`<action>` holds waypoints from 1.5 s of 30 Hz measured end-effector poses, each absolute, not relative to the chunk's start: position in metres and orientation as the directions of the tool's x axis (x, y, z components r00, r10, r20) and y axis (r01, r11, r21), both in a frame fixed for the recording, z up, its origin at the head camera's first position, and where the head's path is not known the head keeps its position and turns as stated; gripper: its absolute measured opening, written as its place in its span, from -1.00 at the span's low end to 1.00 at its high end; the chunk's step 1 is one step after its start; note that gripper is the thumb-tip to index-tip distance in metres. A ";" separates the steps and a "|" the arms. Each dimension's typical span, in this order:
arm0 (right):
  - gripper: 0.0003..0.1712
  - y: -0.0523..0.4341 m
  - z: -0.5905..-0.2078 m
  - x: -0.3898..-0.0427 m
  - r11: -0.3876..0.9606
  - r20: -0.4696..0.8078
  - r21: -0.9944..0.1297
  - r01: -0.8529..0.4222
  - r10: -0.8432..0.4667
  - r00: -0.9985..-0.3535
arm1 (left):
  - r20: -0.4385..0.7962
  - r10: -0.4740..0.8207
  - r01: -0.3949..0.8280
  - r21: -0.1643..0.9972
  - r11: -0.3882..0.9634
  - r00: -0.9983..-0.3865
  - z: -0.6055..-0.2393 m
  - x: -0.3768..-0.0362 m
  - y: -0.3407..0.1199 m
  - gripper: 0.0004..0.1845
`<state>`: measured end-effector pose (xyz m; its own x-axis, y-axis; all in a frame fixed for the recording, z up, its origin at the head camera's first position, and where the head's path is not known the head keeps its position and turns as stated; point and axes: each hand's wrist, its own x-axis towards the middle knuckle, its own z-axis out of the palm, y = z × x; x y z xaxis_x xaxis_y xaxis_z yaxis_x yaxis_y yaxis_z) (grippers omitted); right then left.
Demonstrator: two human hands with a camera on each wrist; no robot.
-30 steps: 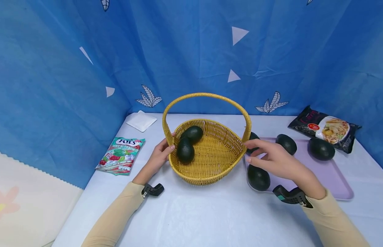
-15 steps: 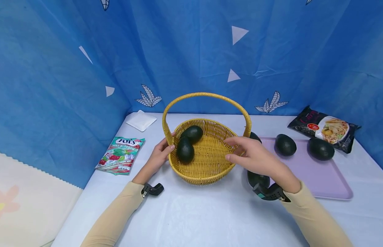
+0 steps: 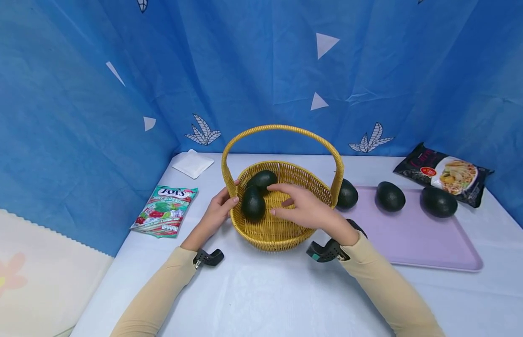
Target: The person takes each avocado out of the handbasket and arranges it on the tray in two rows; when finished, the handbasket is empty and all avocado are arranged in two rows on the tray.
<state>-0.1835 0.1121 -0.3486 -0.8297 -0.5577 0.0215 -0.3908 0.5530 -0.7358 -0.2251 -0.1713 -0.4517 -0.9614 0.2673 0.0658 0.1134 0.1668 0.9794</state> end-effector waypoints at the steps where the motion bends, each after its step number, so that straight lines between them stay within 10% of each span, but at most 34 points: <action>1: -0.26 0.109 -0.349 -0.185 0.551 0.009 -0.745 -0.377 -0.556 -0.831 | 0.065 0.266 0.113 0.980 0.166 -0.962 -0.451 -0.225 -0.171 -0.39; 23: -0.19 0.066 -0.377 -0.207 0.568 -0.191 -0.780 -0.265 -0.618 -0.763 | 0.058 0.269 0.111 0.976 0.185 -0.961 -0.450 -0.227 -0.171 -0.40; 45: -0.64 0.065 -0.384 -0.204 0.492 -0.134 -0.772 -0.402 -0.745 -0.653 | 0.050 0.272 0.098 0.981 0.165 -0.961 -0.450 -0.226 -0.170 -0.39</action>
